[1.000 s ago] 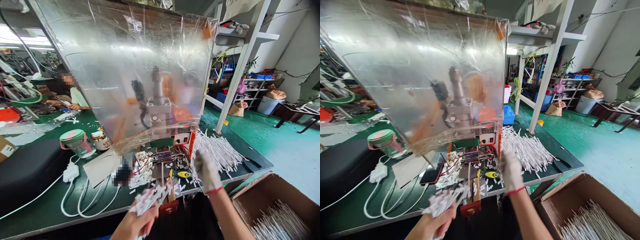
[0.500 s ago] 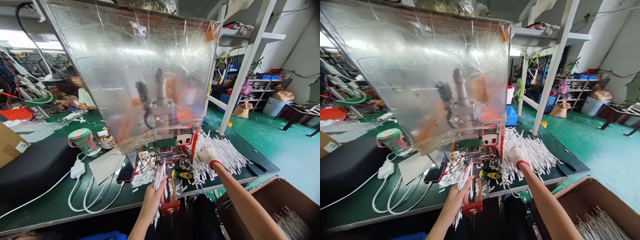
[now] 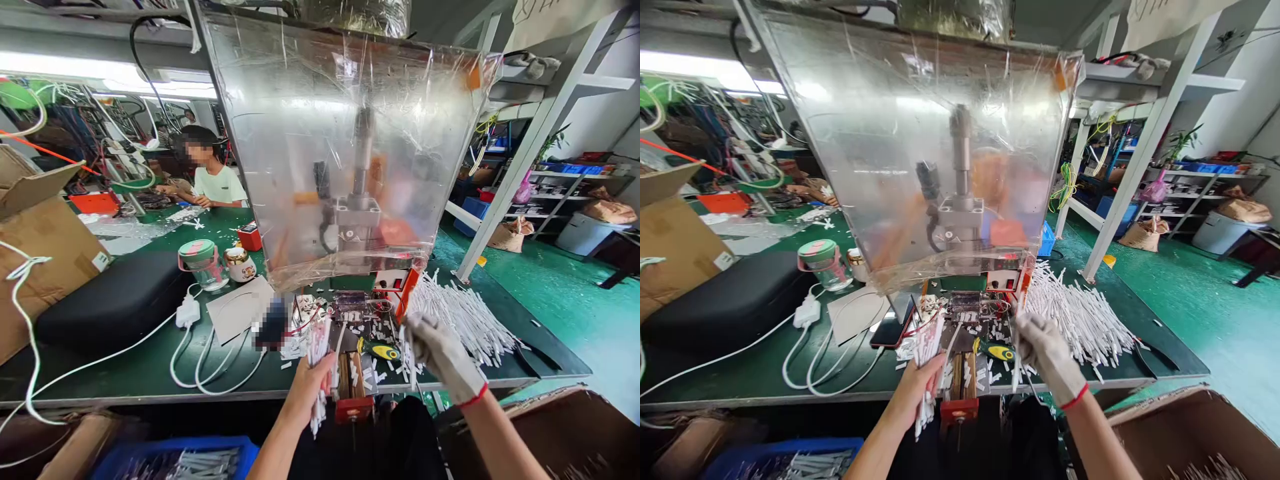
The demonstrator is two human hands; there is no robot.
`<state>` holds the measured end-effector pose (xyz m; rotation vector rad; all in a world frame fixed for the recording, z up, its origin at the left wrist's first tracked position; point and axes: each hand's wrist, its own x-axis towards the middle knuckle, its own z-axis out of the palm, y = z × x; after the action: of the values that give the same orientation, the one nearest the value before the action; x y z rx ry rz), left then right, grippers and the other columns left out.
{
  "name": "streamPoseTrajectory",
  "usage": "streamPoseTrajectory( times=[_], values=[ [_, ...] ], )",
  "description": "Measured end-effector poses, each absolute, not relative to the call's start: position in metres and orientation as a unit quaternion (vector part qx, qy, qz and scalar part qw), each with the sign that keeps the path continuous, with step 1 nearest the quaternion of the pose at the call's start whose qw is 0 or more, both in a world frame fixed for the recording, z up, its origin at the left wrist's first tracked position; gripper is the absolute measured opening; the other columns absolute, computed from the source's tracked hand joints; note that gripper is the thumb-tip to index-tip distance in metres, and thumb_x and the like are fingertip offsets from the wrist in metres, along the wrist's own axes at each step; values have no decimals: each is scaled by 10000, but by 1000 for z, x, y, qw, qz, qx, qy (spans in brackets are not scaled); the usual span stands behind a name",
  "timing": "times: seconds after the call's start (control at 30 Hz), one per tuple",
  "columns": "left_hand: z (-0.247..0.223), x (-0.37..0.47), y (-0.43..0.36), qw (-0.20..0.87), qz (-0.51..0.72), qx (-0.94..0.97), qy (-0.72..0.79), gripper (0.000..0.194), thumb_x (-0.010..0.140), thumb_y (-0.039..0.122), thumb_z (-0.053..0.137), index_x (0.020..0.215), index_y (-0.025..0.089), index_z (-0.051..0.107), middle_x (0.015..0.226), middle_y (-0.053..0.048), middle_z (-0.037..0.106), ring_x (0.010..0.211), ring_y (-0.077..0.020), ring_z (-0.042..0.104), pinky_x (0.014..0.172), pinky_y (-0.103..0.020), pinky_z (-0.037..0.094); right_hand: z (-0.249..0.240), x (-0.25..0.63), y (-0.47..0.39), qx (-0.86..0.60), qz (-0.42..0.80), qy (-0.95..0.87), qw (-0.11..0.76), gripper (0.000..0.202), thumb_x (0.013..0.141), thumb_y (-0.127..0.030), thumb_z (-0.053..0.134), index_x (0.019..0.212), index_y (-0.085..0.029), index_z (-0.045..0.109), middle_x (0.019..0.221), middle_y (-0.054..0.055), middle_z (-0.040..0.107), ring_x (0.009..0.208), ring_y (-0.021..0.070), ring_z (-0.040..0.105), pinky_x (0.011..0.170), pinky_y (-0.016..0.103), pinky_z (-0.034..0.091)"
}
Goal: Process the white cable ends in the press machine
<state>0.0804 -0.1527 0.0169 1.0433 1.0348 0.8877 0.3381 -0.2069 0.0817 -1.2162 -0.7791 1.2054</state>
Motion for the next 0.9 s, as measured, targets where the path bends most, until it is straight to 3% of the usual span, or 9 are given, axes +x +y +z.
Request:
streamPoseTrajectory(
  times=[0.07, 0.2, 0.33, 0.43, 0.6, 0.9],
  values=[
    [17, 69, -155, 693, 407, 414, 428, 613, 680, 572, 786, 386, 222, 377, 320, 68, 327, 354, -69, 322, 435, -224, 265, 71, 301, -208, -512, 573, -359, 530, 427, 787, -570, 772, 790, -171, 620, 556, -22, 597, 401, 74, 501, 372, 185, 404],
    [15, 42, -159, 756, 419, 332, 378, 426, 674, 517, 824, 600, 188, 565, 369, 94, 379, 350, -41, 238, 388, -188, 187, 46, 248, -188, -548, 570, -369, 489, 499, 750, -628, 744, 692, -197, 500, 433, -57, 511, 320, 70, 435, 318, 180, 319],
    [9, 23, -159, 776, 412, 311, 363, 410, 713, 537, 808, 727, 170, 625, 354, 106, 370, 339, -23, 187, 367, -164, 150, 31, 228, -165, -577, 562, -365, 467, 478, 717, -619, 720, 690, -202, 489, 427, -57, 514, 303, 91, 459, 299, 189, 310],
    [7, 17, -158, 766, 427, 305, 372, 412, 710, 505, 828, 828, 143, 671, 374, 98, 421, 340, -17, 223, 367, -150, 165, 24, 225, -155, -580, 564, -354, 470, 430, 736, -579, 701, 702, -200, 500, 437, -56, 522, 297, 96, 460, 301, 201, 340],
    [9, 15, -160, 736, 464, 286, 401, 501, 594, 428, 917, 923, 155, 658, 619, 33, 666, 353, 5, 306, 372, -143, 212, 17, 225, -145, -579, 570, -320, 488, 381, 717, -513, 714, 682, -208, 489, 429, -62, 505, 301, 106, 478, 298, 205, 354],
    [14, 19, -166, 643, 469, 371, 478, 472, 637, 513, 870, 829, 132, 668, 609, -17, 696, 409, -31, 372, 437, -176, 298, 15, 225, -139, -595, 576, -277, 488, 331, 733, -459, 705, 705, -219, 479, 439, -71, 487, 310, 102, 462, 313, 209, 339]
  ],
)
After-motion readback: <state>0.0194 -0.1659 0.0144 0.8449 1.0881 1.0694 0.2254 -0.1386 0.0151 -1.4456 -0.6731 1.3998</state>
